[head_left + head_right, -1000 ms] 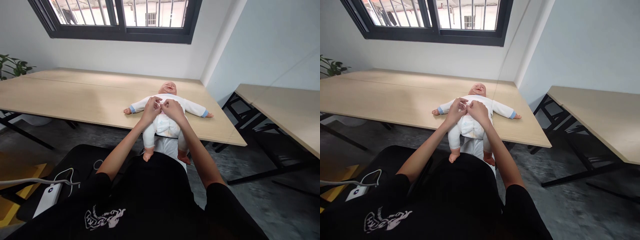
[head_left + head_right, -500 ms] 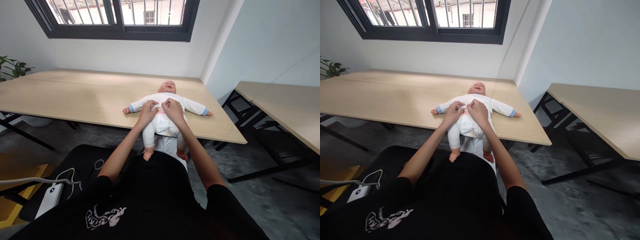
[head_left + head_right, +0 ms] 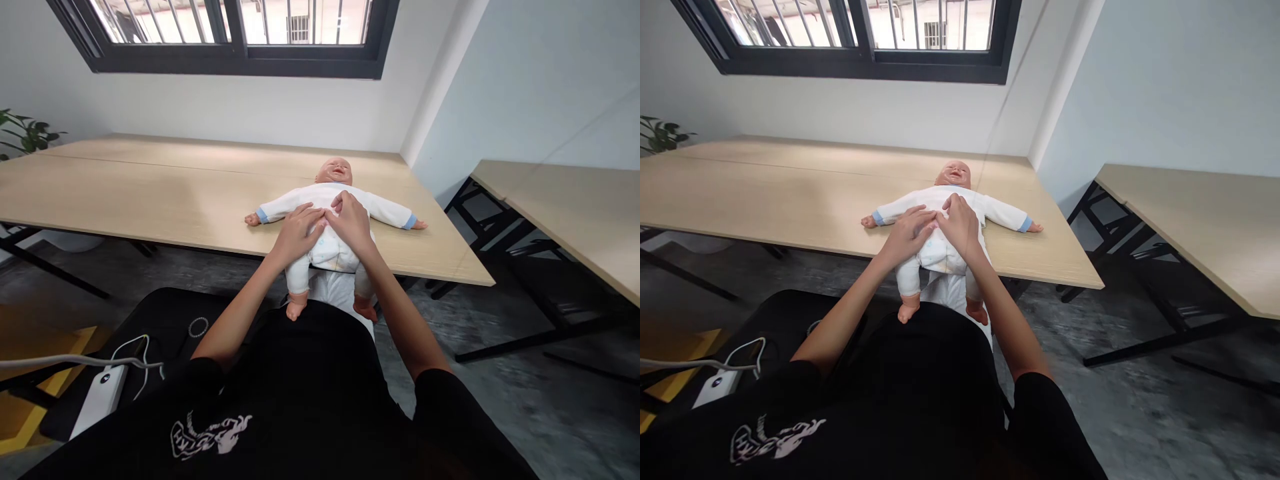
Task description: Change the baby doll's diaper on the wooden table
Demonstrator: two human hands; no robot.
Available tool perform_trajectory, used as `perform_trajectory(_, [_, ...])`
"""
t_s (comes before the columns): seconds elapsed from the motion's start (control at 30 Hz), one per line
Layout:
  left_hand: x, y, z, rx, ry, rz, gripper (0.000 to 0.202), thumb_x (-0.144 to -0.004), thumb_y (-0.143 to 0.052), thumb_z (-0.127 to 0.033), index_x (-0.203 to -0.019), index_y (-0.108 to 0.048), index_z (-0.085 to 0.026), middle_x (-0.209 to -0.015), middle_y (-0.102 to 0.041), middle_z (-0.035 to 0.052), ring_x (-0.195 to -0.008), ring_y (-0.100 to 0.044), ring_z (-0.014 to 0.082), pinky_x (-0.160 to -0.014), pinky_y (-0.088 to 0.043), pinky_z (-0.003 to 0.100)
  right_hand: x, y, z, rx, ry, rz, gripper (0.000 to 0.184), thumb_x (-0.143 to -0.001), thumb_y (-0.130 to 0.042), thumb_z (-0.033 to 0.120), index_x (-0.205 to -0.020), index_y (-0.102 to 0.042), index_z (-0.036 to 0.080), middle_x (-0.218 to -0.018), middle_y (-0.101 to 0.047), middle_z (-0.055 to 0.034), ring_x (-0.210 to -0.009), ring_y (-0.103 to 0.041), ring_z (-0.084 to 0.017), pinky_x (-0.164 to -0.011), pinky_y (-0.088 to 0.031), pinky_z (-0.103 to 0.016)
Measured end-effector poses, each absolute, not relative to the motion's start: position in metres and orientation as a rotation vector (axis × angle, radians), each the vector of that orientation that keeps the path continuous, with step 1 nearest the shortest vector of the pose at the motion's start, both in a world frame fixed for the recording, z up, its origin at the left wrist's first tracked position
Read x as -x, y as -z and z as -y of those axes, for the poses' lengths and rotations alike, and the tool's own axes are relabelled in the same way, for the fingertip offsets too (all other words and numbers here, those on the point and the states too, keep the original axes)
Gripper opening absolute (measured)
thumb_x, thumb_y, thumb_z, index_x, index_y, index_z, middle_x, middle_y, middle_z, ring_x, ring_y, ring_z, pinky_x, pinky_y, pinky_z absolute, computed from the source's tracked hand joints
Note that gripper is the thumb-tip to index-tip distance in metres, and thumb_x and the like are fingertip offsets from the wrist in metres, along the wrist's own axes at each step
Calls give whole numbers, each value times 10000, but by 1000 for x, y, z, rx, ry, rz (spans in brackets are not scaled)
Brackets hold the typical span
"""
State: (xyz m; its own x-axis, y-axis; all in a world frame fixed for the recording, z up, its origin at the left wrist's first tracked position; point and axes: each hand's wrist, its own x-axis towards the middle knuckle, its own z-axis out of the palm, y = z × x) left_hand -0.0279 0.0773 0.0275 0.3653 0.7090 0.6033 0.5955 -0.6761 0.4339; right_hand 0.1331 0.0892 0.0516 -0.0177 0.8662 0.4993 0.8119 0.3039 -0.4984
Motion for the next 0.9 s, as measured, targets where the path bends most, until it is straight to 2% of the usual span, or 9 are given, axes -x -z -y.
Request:
perform_trajectory(0.1, [25, -34, -68, -2526, -1097, -1261, 362, -1005, -482, -342, -1294, -650, -202, -1366, -662, 81, -1396, -504, 272, -1216, -326, 508, -135, -49, -82, 1474, -142, 1814, 113, -927, -483, 275, -967, -539, 185, -904, -652, -46, -855, -608, -212, -786, -442, -324])
perform_trajectory(0.17, [23, -37, -64, -2559, -1034, -1288, 388, -1015, -465, -375, -1318, -634, -201, -1392, -644, 93, -1391, -517, 261, -1244, -275, 520, -137, -46, -73, 1423, -112, 1814, 163, -954, -450, 297, -972, -558, 177, -940, -660, -72, -906, -612, -226, -846, -463, -346])
perform_trajectory(0.23, [21, -39, -62, -2594, -988, -1288, 415, -1018, -457, -399, -1339, -618, -191, -1422, -620, 105, -1401, -512, 256, -1257, -256, 514, -140, -41, -64, 1387, -39, 1802, 227, -970, -420, 300, -1007, -596, 161, -1039, -665, -119, -1003, -608, -249, -934, -470, -377])
perform_trajectory(0.33, [17, -41, -63, -2629, -935, -1271, 472, -1017, -455, -423, -1371, -595, -143, -1475, -566, 141, -1436, -476, 273, -1239, -309, 477, -144, -31, -51, 1389, 43, 1778, 359, -992, -364, 278, -1162, -630, 108, -1224, -643, -172, -1173, -580, -270, -1070, -435, -409])
perform_trajectory(0.47, [14, -41, -66, -2649, -871, -1250, 522, -1019, -446, -412, -1404, -562, -79, -1508, -520, 179, -1459, -444, 294, -1230, -330, 456, -148, -20, -40, 1448, 71, 1848, 492, -1024, -277, 273, -1320, -606, 56, -1386, -585, -162, -1373, -480, -275, -1188, -350, -431])
perform_trajectory(0.57, [15, -40, -68, -2634, -872, -1243, 522, -1024, -435, -431, -1415, -556, -108, -1496, -539, 158, -1450, -460, 278, -1228, -336, 443, -148, -18, -37, 1479, 81, 1912, 511, -1026, -268, 269, -1375, -588, 76, -1447, -546, -137, -1427, -433, -277, -1215, -310, -468])
perform_trajectory(0.9, [23, -38, -71, -2474, -862, -1218, 530, -1026, -427, -451, -1438, -553, -143, -1481, -562, 105, -1413, -509, 251, -1212, -369, 407, -134, -20, -29, 1591, 106, 1898, 495, -1040, -279, 254, -1381, -584, 62, -1455, -534, -155, -1432, -426, -293, -1218, -262, -520])
